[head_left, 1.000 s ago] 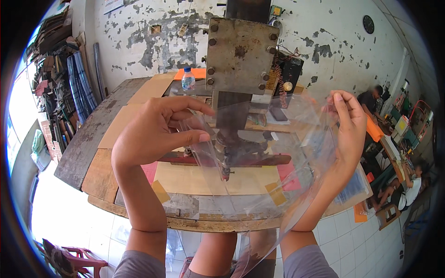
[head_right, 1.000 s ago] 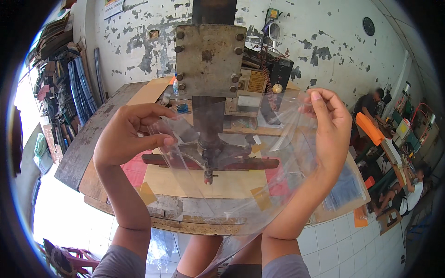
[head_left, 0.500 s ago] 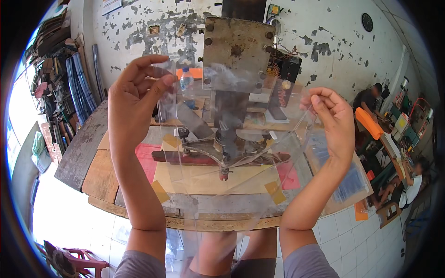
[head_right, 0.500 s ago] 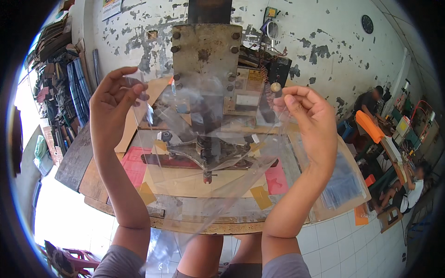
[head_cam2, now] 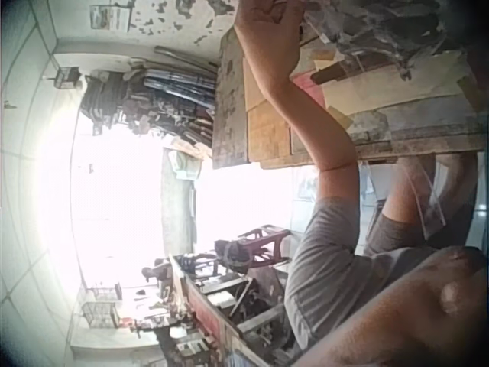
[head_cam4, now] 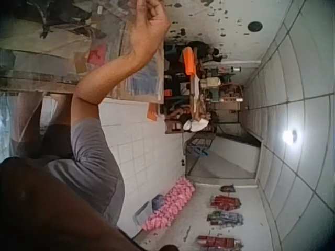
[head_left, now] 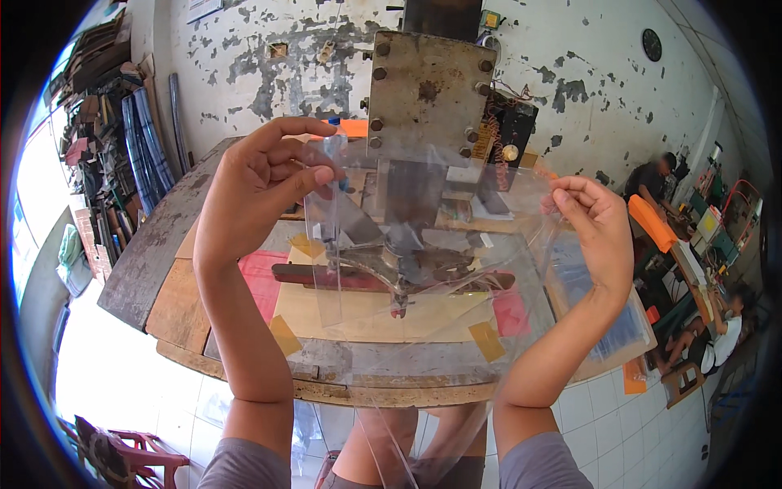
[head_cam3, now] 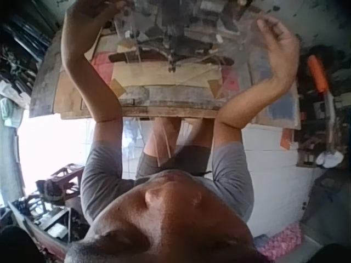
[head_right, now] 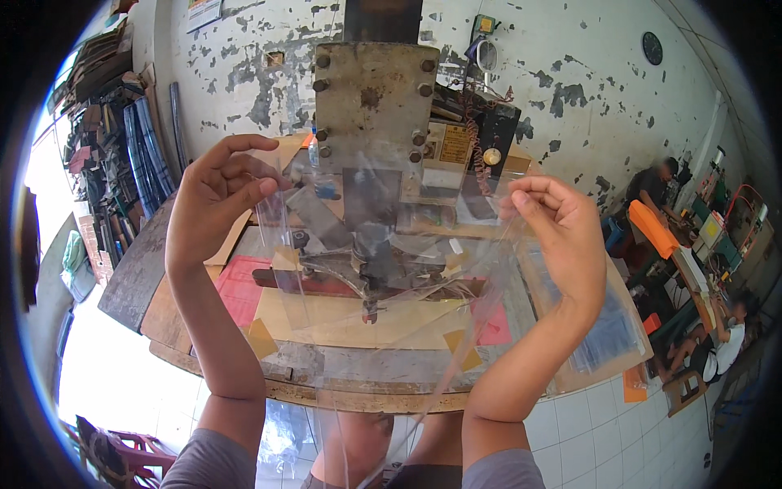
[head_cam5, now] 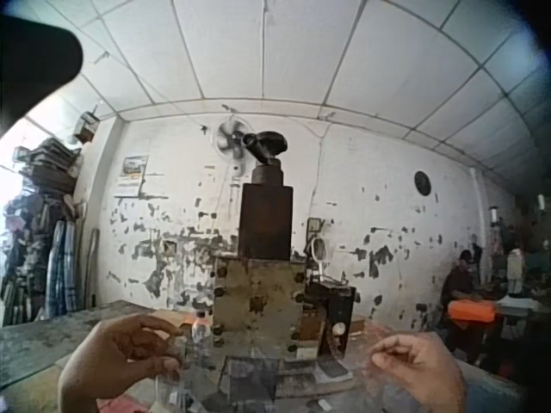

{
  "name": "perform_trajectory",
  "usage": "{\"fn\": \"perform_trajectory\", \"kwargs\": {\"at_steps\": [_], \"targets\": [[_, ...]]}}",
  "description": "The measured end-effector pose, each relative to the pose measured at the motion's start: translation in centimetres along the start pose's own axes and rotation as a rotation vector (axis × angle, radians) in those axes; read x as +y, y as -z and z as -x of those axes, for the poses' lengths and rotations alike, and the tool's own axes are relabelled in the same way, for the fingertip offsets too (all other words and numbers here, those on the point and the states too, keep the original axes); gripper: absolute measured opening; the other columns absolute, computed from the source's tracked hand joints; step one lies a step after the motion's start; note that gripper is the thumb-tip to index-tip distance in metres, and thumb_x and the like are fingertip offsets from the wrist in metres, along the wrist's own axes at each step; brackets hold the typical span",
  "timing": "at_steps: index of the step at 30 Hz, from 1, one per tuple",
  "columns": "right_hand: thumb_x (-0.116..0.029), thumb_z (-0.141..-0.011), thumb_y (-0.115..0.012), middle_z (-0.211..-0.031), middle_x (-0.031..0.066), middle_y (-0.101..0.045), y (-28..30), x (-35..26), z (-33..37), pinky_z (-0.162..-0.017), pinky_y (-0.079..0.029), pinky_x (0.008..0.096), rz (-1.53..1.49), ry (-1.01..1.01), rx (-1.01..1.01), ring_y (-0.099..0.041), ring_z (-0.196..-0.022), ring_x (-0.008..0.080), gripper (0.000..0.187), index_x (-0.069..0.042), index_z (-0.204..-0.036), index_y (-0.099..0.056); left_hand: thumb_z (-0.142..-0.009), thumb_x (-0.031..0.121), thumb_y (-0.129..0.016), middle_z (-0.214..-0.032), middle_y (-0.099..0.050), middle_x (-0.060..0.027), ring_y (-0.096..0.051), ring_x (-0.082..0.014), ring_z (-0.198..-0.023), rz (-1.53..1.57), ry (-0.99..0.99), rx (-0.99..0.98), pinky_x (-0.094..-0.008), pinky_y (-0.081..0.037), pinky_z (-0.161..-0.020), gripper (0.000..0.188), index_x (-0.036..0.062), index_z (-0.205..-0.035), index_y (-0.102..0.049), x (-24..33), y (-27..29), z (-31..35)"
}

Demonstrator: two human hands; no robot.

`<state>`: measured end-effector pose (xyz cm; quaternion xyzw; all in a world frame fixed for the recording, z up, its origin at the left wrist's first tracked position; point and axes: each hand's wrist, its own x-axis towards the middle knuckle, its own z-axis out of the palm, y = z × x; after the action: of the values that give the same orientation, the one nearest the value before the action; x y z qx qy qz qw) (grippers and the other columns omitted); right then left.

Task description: The person aligns plastic sheets on a workbench under a heat-press machine, operates the machine to seal the material, and pulls at the resulting plastic item to check the bond.

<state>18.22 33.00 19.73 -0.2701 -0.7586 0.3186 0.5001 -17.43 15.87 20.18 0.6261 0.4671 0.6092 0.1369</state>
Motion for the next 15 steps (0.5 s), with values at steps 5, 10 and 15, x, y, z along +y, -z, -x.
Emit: {"fn": "perform_trajectory", "kwargs": {"at_steps": [5,10,15], "targets": [[-0.011,-0.1,-0.07,-0.1,0.009,-0.077,0.24,0.46,-0.18,-0.088,-0.054,0.0258,0.027,-0.018,0.001,-0.071,-0.092,0.0117,0.021,0.006,-0.114,-0.07,-0.093,0.003,-0.078,-0.099,-0.077,-0.0115,-0.074,-0.0109,-0.09,-0.005,0.002,-0.011,-0.0229,-0.057,-0.073,0.045,-0.0015,-0.135,-0.061,0.29,-0.18,0.18],[-0.01,-0.1,-0.071,-0.101,0.0076,-0.076,0.06,0.43,-0.23,-0.088,-0.054,0.0256,0.005,-0.01,0.005,-0.07,-0.092,0.0111,0.02,0.005,-0.113,-0.07,-0.092,0.002,-0.079,-0.1,-0.078,-0.012,-0.073,-0.0102,-0.088,0.019,0.007,-0.009,-0.0225,-0.056,-0.071,0.045,-0.0015,-0.134,-0.062,0.11,0.19,0.29],[-0.008,-0.099,-0.072,-0.101,0.0061,-0.075,0.32,0.87,-0.35,-0.088,-0.054,0.0253,-0.016,0.012,0.007,-0.071,-0.093,0.0111,0.019,0.006,-0.112,-0.07,-0.09,0.001,-0.08,-0.099,-0.078,-0.0119,-0.073,-0.0103,-0.086,0.028,-0.014,-0.022,-0.0222,-0.056,-0.069,0.042,-0.002,-0.129,-0.065,-0.28,0.42,0.23]]}}
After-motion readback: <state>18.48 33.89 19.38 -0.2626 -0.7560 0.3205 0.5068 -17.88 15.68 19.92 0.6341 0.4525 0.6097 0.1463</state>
